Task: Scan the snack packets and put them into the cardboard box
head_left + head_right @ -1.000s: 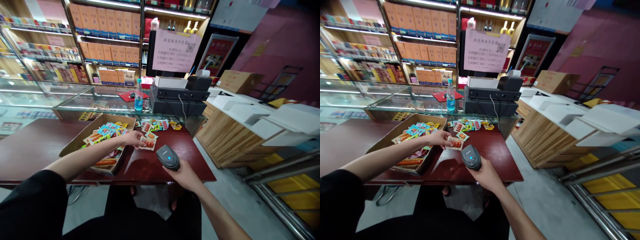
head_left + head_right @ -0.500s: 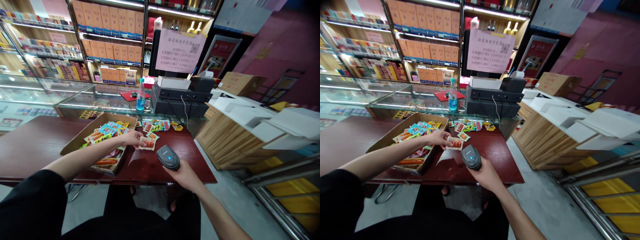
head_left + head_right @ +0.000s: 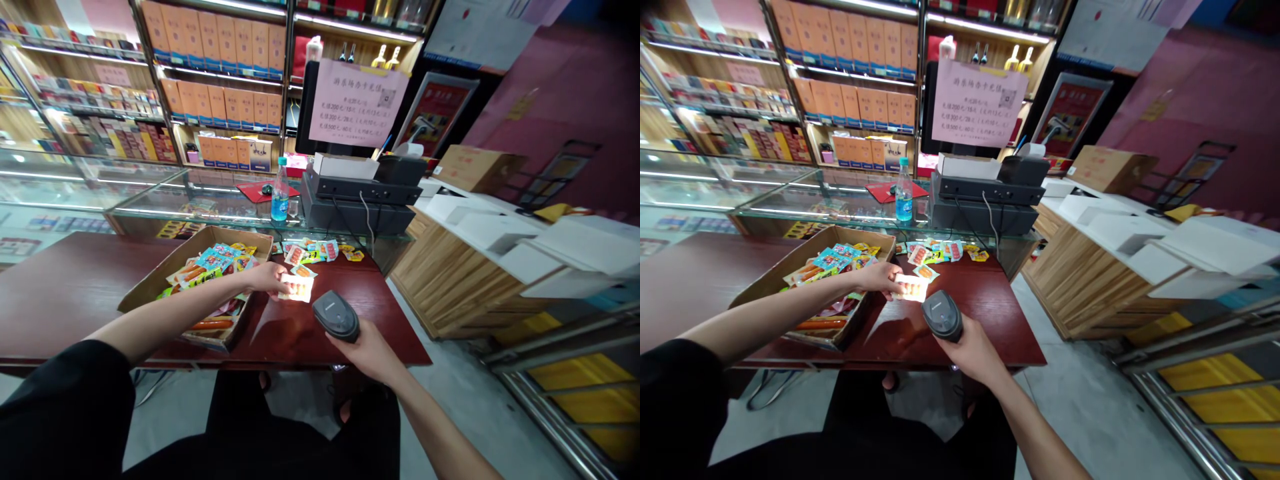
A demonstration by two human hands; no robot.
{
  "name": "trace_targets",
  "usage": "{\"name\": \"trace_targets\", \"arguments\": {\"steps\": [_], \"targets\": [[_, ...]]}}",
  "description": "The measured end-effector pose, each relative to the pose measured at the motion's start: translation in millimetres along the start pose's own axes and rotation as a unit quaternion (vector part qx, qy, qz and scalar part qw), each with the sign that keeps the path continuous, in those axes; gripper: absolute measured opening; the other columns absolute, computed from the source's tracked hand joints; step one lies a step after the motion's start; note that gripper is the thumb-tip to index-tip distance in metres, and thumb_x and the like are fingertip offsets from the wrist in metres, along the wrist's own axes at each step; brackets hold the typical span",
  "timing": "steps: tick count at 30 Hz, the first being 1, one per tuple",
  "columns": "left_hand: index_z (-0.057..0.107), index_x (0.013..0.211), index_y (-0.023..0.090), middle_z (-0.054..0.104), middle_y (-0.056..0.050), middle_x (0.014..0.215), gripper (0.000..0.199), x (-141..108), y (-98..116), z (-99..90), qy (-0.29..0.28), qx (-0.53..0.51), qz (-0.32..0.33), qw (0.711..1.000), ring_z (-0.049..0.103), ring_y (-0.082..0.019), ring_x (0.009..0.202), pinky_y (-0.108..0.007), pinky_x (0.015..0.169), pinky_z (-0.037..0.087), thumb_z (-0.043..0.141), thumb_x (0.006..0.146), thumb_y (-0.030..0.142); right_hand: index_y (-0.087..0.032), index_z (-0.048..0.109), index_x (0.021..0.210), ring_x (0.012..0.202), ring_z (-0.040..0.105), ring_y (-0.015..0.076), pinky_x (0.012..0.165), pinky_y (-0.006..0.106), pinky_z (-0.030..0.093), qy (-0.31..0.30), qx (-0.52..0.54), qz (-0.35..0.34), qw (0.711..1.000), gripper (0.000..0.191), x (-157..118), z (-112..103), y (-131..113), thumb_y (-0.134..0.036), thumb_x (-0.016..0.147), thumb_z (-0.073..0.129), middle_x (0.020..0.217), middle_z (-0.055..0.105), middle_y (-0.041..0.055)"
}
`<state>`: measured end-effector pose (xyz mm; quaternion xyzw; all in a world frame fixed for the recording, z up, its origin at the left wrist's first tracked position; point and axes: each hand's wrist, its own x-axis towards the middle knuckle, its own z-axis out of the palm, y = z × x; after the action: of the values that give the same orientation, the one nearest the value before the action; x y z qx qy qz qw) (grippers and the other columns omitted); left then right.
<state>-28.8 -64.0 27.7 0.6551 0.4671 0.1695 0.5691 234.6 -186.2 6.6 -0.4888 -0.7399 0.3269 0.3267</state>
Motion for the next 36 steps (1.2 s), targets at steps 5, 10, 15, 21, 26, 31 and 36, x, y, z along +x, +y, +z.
{"name": "trace_targets", "arguments": {"steps": [5,10,15,21,26,31,36], "targets": [[0.058,0.073,0.014,0.067,0.0,0.069,0.033,-2,4,2.1,0.004,0.008,-0.008,1.0,0.065,-0.015,0.068,-0.021,0.057,0.053,0.081,0.054,0.029,-0.019,0.068,0.108,0.101,0.067,0.0251,0.093,0.039,0.051,0.001,0.0,0.008,1.0,0.031,-1,-1,-1,-0.029,0.079,0.067,0.107,0.073,0.0057],[0.058,0.074,0.015,0.066,0.0,0.068,0.038,2,3,2.9,0.002,-0.004,-0.007,1.0,0.064,-0.013,0.064,-0.023,0.059,0.053,0.083,0.051,0.03,-0.019,0.068,0.109,0.099,0.067,0.0242,0.091,0.036,0.051,0.006,-0.005,0.006,1.0,0.032,-2,-2,0,-0.029,0.079,0.067,0.106,0.073,0.0057],[0.052,0.073,0.016,0.061,0.003,0.063,0.042,8,0,5.0,-0.017,-0.021,-0.005,1.0,0.06,-0.012,0.06,-0.025,0.058,0.052,0.083,0.052,0.033,-0.018,0.068,0.109,0.095,0.068,0.0229,0.09,0.034,0.051,0.008,-0.003,0.003,1.0,0.032,-3,-3,1,-0.029,0.079,0.067,0.106,0.073,0.0057],[0.061,0.084,0.017,0.066,-0.003,0.084,0.013,7,-2,8.2,0.083,0.252,0.184,0.947,0.063,-0.018,0.084,-0.03,0.079,0.051,0.064,0.071,0.016,-0.018,0.067,0.112,0.095,0.068,0.0229,0.087,0.033,0.053,0.016,0.003,0.01,1.0,0.034,-5,-3,2,-0.031,0.08,0.067,0.105,0.073,0.0053],[0.067,0.094,0.019,0.057,-0.009,0.12,0.029,10,-10,21.9,0.125,0.444,0.326,0.825,0.05,-0.024,0.114,-0.037,0.1,0.039,0.052,0.073,0.006,-0.018,0.068,0.11,0.095,0.069,0.0244,0.088,0.035,0.053,0.021,-0.006,0.023,0.999,0.032,-9,-4,5,-0.03,0.08,0.066,0.103,0.074,0.0063],[0.067,0.094,0.019,0.061,-0.008,0.102,0.027,22,-31,37.7,0.032,0.504,0.254,0.825,0.056,-0.022,0.098,-0.03,0.085,0.044,0.054,0.073,0.008,-0.018,0.067,0.109,0.093,0.068,0.0244,0.087,0.036,0.053,0.035,-0.007,0.036,0.999,0.033,-14,-6,9,-0.031,0.079,0.067,0.102,0.074,0.0066],[0.067,0.101,0.02,0.062,-0.008,0.106,0.04,26,-31,32.3,-0.049,0.484,0.189,0.853,0.057,-0.022,0.097,-0.027,0.084,0.043,0.077,0.064,0.031,-0.019,0.068,0.106,0.095,0.068,0.0244,0.086,0.035,0.053,0.027,-0.007,0.044,0.999,0.031,-18,-7,18,-0.031,0.078,0.067,0.103,0.074,0.0066]]}}
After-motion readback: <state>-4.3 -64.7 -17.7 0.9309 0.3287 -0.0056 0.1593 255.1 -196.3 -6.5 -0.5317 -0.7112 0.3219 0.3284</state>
